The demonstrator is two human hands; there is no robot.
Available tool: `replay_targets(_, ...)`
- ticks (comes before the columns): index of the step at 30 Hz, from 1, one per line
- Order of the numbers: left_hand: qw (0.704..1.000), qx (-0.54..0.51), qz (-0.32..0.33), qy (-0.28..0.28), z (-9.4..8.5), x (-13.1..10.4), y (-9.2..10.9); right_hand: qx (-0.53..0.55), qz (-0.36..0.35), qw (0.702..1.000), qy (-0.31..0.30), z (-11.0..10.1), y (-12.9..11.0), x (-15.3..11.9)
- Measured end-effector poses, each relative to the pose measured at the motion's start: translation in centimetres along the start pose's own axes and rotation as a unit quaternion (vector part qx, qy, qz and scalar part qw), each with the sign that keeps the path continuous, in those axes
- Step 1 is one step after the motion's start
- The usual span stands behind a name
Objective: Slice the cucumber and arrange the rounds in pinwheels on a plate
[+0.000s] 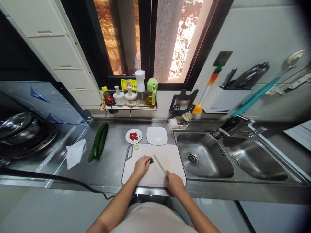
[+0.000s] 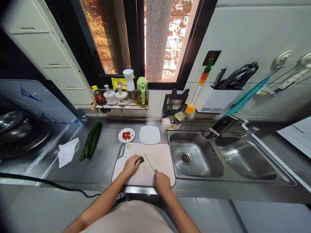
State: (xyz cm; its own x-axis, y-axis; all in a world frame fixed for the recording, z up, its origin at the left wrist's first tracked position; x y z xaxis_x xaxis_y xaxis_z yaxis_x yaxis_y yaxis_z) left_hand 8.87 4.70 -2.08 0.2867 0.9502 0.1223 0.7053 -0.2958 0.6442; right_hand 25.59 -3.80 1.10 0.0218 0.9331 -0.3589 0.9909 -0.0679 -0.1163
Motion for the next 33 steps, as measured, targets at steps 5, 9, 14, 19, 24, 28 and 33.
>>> replay_targets(5, 0.999, -0.003, -0.036, 0.010, -0.4, -0.1, -0.1, -0.023, 0.017, 0.999, 0.031, -1.0, 0.5, 0.8)
replay_targets(9, 0.999, -0.008, -0.047, 0.011, -0.5, -0.2, -0.2, -0.030, 0.017, 0.997, 0.063, -1.7, 0.3, 0.9)
replay_targets(14, 0.997, -0.025, -0.044, 0.053, -1.0, -0.4, -0.4, -0.046, 0.010, 0.993, 0.109, -2.6, 0.2, 0.8)
replay_targets(19, 0.972, -0.053, -0.107, 0.201, -3.7, -0.8, -1.5, -0.055, 0.007, 0.988, 0.143, -3.4, 0.7, 1.0)
replay_targets(24, 0.971, -0.034, -0.046, 0.233, -6.5, 0.0, 1.2, -0.072, -0.018, 0.982, 0.172, -4.4, 0.6, 1.1)
replay_targets(28, 0.994, 0.009, 0.071, 0.083, -5.7, 1.3, 5.5, -0.078, -0.057, 0.980, 0.172, -5.1, -0.1, 1.1)
replay_targets(33, 0.996, 0.033, 0.076, -0.026, -4.4, 2.1, 7.3, -0.067, -0.093, 0.981, 0.159, -5.7, -0.8, 1.1)
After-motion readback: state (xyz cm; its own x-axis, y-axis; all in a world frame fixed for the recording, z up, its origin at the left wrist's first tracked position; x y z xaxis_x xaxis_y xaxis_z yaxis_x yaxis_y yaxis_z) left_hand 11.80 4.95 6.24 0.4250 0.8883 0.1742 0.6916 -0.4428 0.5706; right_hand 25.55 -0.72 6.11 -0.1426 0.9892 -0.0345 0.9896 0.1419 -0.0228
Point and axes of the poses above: each hand's wrist, its own x-axis towards the middle knuckle, its own z-axis out of the palm, y = z × x, the point moved 8 cm from there along x, towards the middle knuckle, and after that the axes turned 6 degrees about y, right-handed, at the moved point
